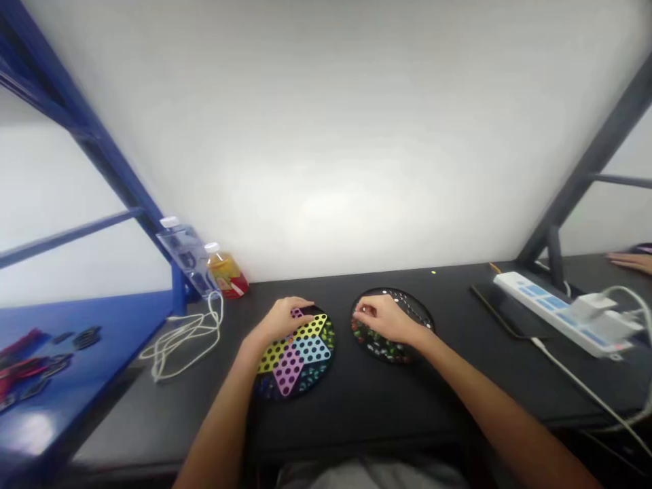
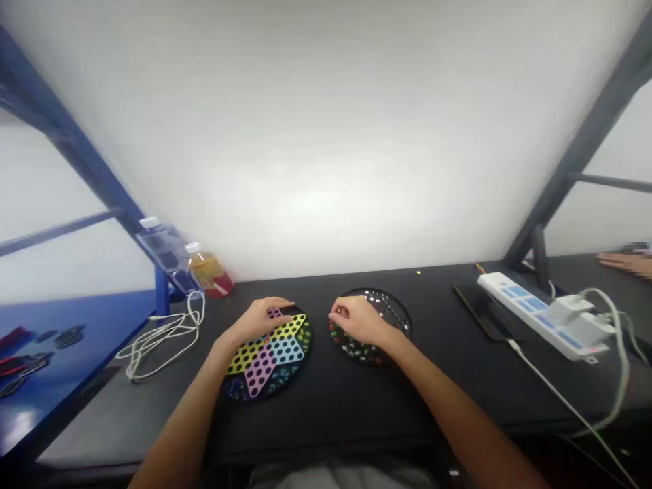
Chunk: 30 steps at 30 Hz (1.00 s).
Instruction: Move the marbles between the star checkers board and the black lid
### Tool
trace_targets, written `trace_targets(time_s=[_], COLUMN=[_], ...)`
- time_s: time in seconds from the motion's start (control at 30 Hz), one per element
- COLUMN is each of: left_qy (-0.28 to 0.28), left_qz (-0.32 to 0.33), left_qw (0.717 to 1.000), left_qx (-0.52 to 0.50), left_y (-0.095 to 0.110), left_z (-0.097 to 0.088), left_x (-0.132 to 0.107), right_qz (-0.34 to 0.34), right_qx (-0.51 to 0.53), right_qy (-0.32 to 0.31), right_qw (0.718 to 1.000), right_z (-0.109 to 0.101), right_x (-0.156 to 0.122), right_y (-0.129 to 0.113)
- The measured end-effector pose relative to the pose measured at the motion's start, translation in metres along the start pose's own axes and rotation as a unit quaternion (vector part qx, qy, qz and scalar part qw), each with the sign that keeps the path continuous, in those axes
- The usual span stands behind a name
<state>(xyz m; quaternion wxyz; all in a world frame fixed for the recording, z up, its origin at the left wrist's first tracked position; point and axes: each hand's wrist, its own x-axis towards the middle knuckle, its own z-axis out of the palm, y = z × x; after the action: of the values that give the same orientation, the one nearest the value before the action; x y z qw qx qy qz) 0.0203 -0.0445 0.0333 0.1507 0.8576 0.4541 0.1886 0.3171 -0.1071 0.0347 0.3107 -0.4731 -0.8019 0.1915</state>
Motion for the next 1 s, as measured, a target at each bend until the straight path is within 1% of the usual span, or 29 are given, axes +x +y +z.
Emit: trace_targets(time_s=[0.1,0.17,0.23,0.37,0.43,0.53,0.6,0.63,0.7,0.73,0.77,0.83,0.87,0.9,0.93,0.97,1.0], left_qy=[0.018,0.027,0.032,0.041,0.043,0.048,0.049,0.048,0.043,0.041,0.041,0.042,0.044,0.045,0.046,0.046,0.046], left_qz=[-0.013,-0.010,0.003,0.021,0.023,0.023,0.026,0.028,0.033,0.035,0.036,0.033,0.032,0.032,0.034,0.036,0.040], left_qw=[1.000,0.999,0.999,0.998,0.997,0.997,0.997,0.997,0.997,0.997,0.997,0.997,0.997,0.997,0.997,0.997,0.997], left_qx=[0.013,0.025,0.036,0.047,0.053,0.059,0.056,0.054,0.050,0.049,0.049,0.048,0.047,0.046,0.045,0.044,0.043], left_y=[0.005,0.008,0.012,0.019,0.022,0.023,0.023,0.023,0.023,0.023,0.023,0.024,0.024,0.025,0.026,0.026,0.027], left_z=[0.003,0.005,0.007,0.010,0.012,0.013,0.014,0.014,0.015,0.015,0.016,0.017,0.018,0.018,0.019,0.020,0.020], left_x=[0.001,0.001,0.002,0.002,0.003,0.003,0.003,0.003,0.003,0.003,0.003,0.004,0.004,0.004,0.004,0.004,0.004], right_qz=[-0.015,-0.022,-0.019,0.005,0.013,0.017,0.023,0.031,0.062,0.083,0.102,0.125,0.128,0.128,0.128,0.128,0.124], right_qx=[0.017,-0.012,-0.063,-0.152,-0.167,-0.153,-0.104,-0.060,0.078,0.167,0.262,0.427,0.478,0.501,0.492,0.451,0.380], right_qy=[-0.036,-0.063,-0.085,-0.119,-0.137,-0.131,-0.105,-0.088,-0.044,-0.021,-0.003,0.013,0.005,-0.010,-0.027,-0.039,-0.043], right_qw=[0.999,0.998,0.994,0.981,0.976,0.979,0.989,0.994,0.994,0.982,0.960,0.896,0.869,0.856,0.861,0.883,0.915], right_z=[0.010,0.016,0.021,0.026,0.026,0.027,0.028,0.028,0.027,0.026,0.024,0.020,0.018,0.016,0.015,0.014,0.014], right_x=[0.011,0.018,0.023,0.023,0.020,0.017,0.017,0.018,0.021,0.023,0.025,0.028,0.028,0.028,0.027,0.026,0.024], right_y=[-0.016,-0.024,-0.029,-0.032,-0.032,-0.029,-0.024,-0.020,-0.012,-0.009,-0.006,-0.003,-0.003,-0.004,-0.007,-0.010,-0.013])
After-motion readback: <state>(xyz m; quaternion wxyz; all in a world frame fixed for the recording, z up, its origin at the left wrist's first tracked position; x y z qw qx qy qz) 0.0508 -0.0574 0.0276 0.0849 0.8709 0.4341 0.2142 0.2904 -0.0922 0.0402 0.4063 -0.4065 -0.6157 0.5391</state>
